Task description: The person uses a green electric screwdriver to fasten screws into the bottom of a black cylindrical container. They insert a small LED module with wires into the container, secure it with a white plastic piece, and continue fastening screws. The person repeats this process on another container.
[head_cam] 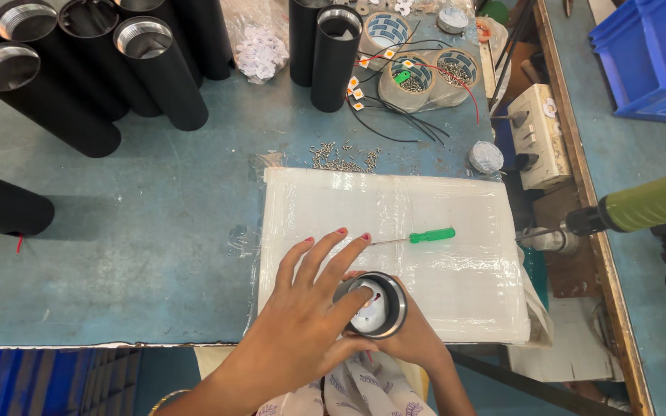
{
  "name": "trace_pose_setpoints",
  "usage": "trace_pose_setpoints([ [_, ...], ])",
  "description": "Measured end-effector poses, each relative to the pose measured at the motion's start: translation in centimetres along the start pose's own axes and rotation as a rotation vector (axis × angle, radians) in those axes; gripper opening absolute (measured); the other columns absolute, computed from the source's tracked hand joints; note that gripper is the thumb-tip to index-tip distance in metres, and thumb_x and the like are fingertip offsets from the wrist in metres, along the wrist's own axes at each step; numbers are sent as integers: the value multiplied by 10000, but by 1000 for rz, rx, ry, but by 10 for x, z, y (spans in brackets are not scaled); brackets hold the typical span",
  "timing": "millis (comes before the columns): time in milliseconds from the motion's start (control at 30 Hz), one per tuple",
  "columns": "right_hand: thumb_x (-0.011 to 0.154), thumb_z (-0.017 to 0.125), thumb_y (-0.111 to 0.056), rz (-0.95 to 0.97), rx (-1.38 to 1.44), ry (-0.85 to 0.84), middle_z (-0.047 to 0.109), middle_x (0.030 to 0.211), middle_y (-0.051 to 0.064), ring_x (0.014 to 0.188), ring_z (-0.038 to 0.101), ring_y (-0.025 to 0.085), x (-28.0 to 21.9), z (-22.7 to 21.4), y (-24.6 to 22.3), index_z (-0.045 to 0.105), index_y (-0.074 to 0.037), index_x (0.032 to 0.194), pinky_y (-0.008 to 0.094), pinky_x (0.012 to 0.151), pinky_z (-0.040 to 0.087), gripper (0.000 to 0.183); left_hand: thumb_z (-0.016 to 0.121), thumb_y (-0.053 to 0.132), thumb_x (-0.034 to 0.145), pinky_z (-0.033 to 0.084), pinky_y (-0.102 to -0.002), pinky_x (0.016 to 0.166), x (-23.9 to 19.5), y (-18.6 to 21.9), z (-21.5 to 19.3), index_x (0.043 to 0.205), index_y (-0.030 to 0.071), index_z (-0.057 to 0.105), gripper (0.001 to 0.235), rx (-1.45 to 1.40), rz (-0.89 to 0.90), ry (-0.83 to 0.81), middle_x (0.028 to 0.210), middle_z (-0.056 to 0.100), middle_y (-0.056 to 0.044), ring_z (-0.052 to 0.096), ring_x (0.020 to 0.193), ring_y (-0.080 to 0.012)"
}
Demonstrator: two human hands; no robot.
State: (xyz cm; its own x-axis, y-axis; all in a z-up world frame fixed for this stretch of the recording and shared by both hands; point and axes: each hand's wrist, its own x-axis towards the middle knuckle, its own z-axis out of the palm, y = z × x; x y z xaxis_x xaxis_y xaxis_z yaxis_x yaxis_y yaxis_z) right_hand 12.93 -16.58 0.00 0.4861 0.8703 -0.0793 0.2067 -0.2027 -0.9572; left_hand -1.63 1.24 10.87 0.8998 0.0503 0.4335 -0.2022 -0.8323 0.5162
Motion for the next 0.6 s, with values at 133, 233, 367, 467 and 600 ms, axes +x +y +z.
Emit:
trace_pose_setpoints([
  [133,613,948,-280,101,1,37,626,1344,127,1244,627,231,-2,0,11,475,-43,1401,373,1053,509,949,815,374,711,215,-655,1142,14,15,-12,984,-23,672,503,109,32,-123,1577,331,-262,243,1488,-457],
  [233,590,977,-320,69,76,6,635,1389,126,1288,620,234,-3,-1,16,448,-22,1382,379,1082,495,998,796,351,693,210,-648,1159,17,21,-13,886,-54,684,462,186,76,-149,1588,339,-267,265,1501,-446],
  [367,541,996,-352,72,3,-4,628,1371,125,1284,619,243,-3,-2,15,462,-17,1383,387,1074,491,1052,790,270,717,206,-642,1168,18,23,-9,862,-65,703,375,232,99,-208,1589,348,-278,285,1495,-429],
  [467,517,1001,-380,93,-36,-7,629,1357,118,1276,623,242,-1,-2,14,473,-19,1379,387,1066,500,1073,787,298,706,196,-653,1163,17,22,-7,900,-84,718,434,141,73,-206,1578,354,-288,277,1496,-432],
  [600,502,1003,-402,101,-41,-4,626,1360,111,1283,615,239,0,0,14,468,-20,1375,390,1071,497,1093,782,312,709,193,-660,1162,15,22,-7,905,-76,723,438,151,45,-200,1570,364,-285,264,1504,-432],
])
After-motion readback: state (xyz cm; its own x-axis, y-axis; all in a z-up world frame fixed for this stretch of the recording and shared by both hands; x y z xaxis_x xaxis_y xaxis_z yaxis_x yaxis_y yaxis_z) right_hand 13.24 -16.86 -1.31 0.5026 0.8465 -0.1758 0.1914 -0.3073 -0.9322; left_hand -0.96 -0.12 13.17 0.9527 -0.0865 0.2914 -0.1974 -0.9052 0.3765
